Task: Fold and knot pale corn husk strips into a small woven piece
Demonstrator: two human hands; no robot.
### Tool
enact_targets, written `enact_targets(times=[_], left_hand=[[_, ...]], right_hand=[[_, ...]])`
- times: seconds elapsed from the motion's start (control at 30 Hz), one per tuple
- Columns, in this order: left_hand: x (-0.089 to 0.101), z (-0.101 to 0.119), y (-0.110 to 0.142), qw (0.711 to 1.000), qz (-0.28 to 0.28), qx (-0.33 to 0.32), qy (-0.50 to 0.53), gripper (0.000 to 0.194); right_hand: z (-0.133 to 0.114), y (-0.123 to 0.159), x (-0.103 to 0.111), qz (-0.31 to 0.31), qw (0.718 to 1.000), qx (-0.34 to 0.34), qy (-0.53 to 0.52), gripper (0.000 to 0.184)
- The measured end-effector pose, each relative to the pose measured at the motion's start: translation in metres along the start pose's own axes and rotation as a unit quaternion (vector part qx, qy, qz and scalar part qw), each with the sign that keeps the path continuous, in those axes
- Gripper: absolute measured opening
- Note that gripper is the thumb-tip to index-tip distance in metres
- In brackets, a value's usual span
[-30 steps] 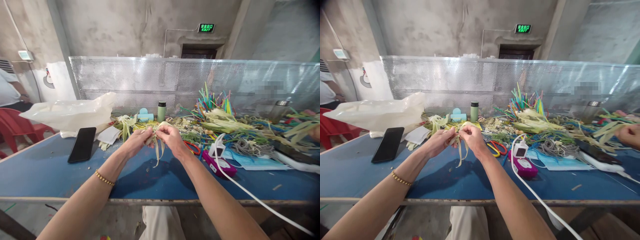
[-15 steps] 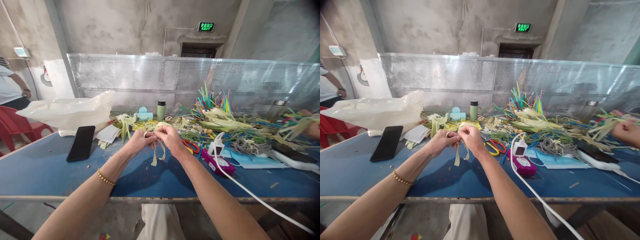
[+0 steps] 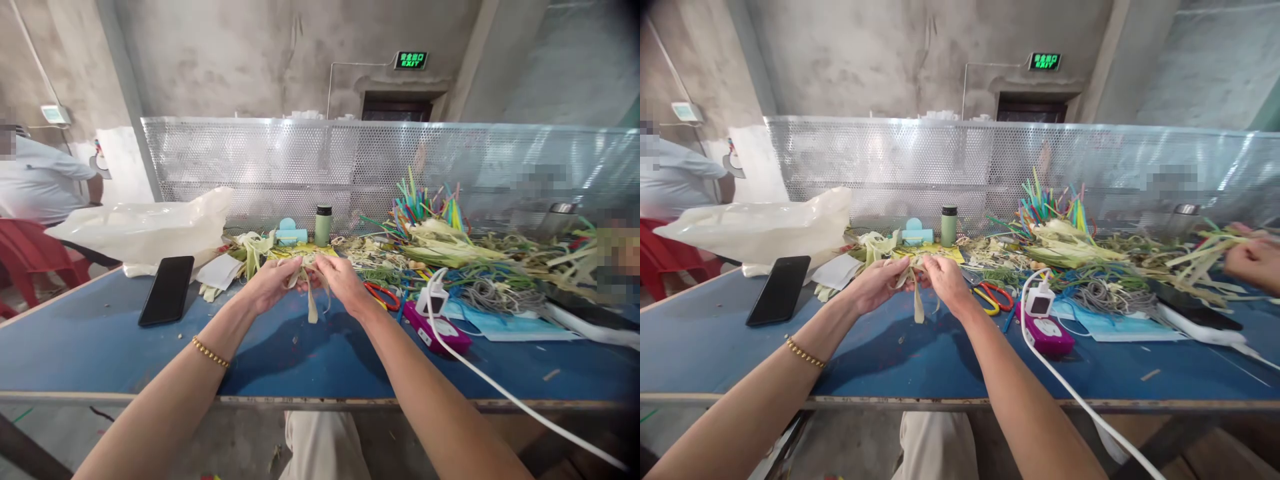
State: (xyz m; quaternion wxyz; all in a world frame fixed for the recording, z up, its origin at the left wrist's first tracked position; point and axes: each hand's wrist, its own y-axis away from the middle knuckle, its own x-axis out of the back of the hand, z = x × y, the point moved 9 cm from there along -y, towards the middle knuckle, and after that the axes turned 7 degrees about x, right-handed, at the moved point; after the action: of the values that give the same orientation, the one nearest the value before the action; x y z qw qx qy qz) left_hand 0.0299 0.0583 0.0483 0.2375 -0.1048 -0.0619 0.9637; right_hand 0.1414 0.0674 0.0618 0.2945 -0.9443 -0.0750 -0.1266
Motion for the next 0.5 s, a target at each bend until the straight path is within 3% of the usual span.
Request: enact_targets(times=[0.2,0.5], left_hand=[[0.0041,-0.0027,-0.0001,1.000,0.006,0.008,0.000,0.027],[0.0087,-0.0015,0.0000,0.999,0.029,0.001,-0.021,0.031]], right_hand=[[-0.0078,0.0027,0.0018,-0.003,0.997,0.029,0.070,0.024],[-0.0112,0.0030,-0.0008,-0.014,0.997,0.054,0.053,0.020]])
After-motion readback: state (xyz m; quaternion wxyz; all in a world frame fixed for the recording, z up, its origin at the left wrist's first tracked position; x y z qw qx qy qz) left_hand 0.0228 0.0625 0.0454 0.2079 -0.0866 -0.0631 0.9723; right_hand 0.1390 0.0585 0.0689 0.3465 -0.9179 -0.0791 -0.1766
